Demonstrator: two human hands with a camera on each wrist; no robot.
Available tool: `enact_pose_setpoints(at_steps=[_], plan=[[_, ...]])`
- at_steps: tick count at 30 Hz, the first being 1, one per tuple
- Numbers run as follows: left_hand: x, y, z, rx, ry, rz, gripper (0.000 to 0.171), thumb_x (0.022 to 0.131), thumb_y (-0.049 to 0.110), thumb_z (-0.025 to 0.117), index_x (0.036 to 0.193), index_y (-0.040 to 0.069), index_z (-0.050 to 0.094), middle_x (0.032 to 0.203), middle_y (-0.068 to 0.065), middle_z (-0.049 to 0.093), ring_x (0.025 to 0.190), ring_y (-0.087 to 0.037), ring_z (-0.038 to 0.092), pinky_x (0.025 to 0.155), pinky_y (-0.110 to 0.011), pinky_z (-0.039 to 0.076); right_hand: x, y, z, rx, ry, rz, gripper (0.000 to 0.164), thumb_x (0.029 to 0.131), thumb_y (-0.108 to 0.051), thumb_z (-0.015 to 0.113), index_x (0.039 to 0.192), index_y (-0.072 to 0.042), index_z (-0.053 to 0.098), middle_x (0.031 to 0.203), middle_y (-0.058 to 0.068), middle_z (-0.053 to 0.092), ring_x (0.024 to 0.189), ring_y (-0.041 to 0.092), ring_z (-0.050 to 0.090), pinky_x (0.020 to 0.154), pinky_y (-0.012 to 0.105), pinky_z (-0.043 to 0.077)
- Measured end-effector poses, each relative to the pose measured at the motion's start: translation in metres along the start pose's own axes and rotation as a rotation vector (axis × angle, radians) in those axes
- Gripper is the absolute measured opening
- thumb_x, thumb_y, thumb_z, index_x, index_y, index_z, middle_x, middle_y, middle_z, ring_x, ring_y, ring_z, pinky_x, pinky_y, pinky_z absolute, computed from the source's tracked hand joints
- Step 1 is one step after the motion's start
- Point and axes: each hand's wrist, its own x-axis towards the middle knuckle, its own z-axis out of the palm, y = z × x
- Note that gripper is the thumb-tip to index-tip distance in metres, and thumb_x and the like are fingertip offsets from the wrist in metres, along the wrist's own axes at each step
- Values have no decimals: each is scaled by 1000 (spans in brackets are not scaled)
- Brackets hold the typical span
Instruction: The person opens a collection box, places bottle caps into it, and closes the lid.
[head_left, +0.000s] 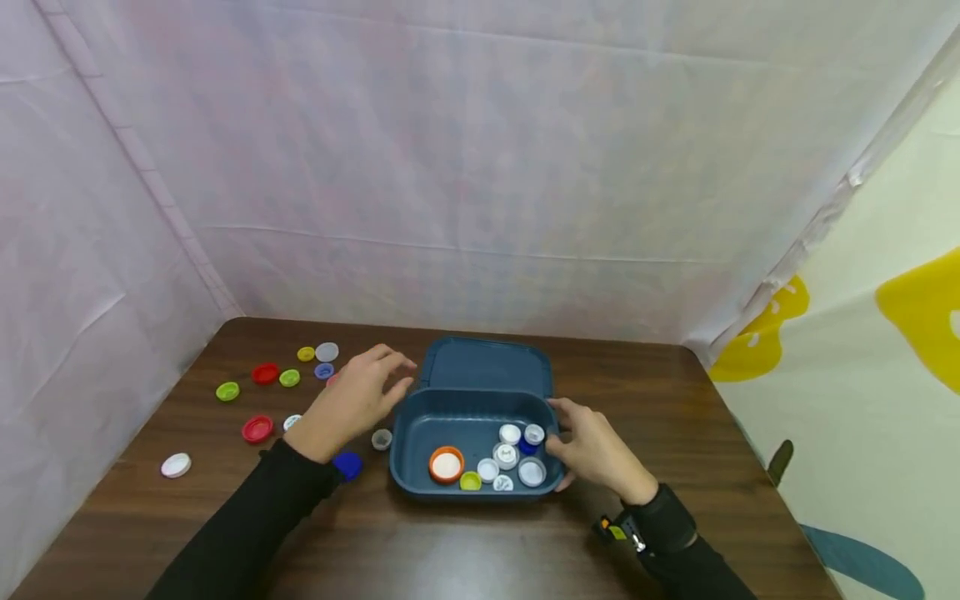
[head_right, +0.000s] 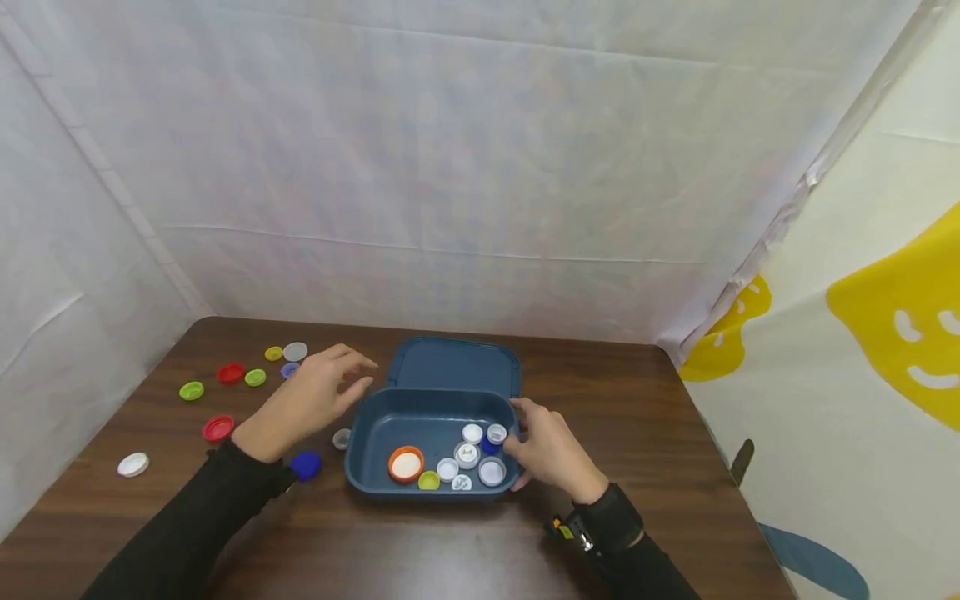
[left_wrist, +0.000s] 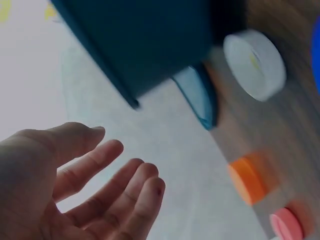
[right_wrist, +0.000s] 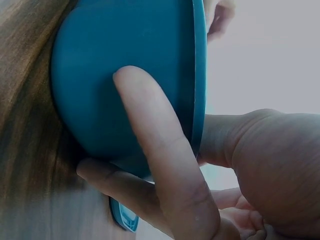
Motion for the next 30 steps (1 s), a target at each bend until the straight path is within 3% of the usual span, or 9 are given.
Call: enact_pose_setpoints(at_steps=[4, 7, 13, 16, 21, 26, 30], plan=[[12, -20, 7, 26, -16, -50, 31, 110, 16, 82, 138, 3, 80, 135, -23, 76, 104, -32, 76, 90, -48, 70, 0, 2, 1, 7, 0, -13, 68, 102, 4, 71, 168, 3, 54, 147, 40, 73, 58, 21, 79, 51, 46, 68], [22, -34, 11, 43, -64, -108, 38, 111, 17, 80, 146, 2, 76, 144, -27, 72, 119, -40, 75, 100, -54, 69, 0, 2, 2, 3, -6, -23, 68, 102, 4, 71, 168, 4, 54, 146, 41, 73, 58, 21, 79, 51, 46, 68], [37, -54, 17, 63, -172, -195, 49, 112, 17, 78, 157, 1, 67, 159, -36, 59, 148, -60, 57, 118, -71, 57, -1, 2, 1, 9, -2, -19, 68, 103, 4, 71, 168, 4, 53, 148, 43, 71, 55, 22, 78, 52, 48, 68], [40, -63, 20, 91, -219, -196, 52, 111, 16, 79, 159, -1, 66, 160, -38, 58, 146, -61, 58, 119, -72, 56, -2, 2, 1, 6, -3, -17, 68, 103, 4, 71, 169, 4, 53, 148, 43, 70, 55, 22, 78, 52, 47, 68], [41, -74, 25, 118, -260, -179, 48, 108, 6, 81, 153, -2, 68, 145, -36, 67, 127, -51, 70, 112, -64, 63, -2, 1, 1, 3, -5, -13, 68, 103, 3, 72, 169, 3, 53, 148, 42, 71, 55, 22, 78, 52, 46, 68], [41, -76, 24, 105, -282, -188, 40, 106, 3, 82, 144, 0, 70, 135, -33, 69, 115, -44, 70, 104, -59, 65, -3, 1, 1, 2, -8, -17, 69, 103, 4, 72, 169, 4, 53, 147, 42, 72, 56, 22, 78, 52, 46, 68], [41, -76, 22, 101, -281, -165, 38, 105, 2, 83, 142, -1, 71, 133, -33, 70, 116, -44, 69, 103, -58, 65, -2, 2, 0, 3, -6, -28, 69, 103, 4, 71, 169, 5, 52, 148, 41, 71, 57, 21, 79, 52, 46, 68]])
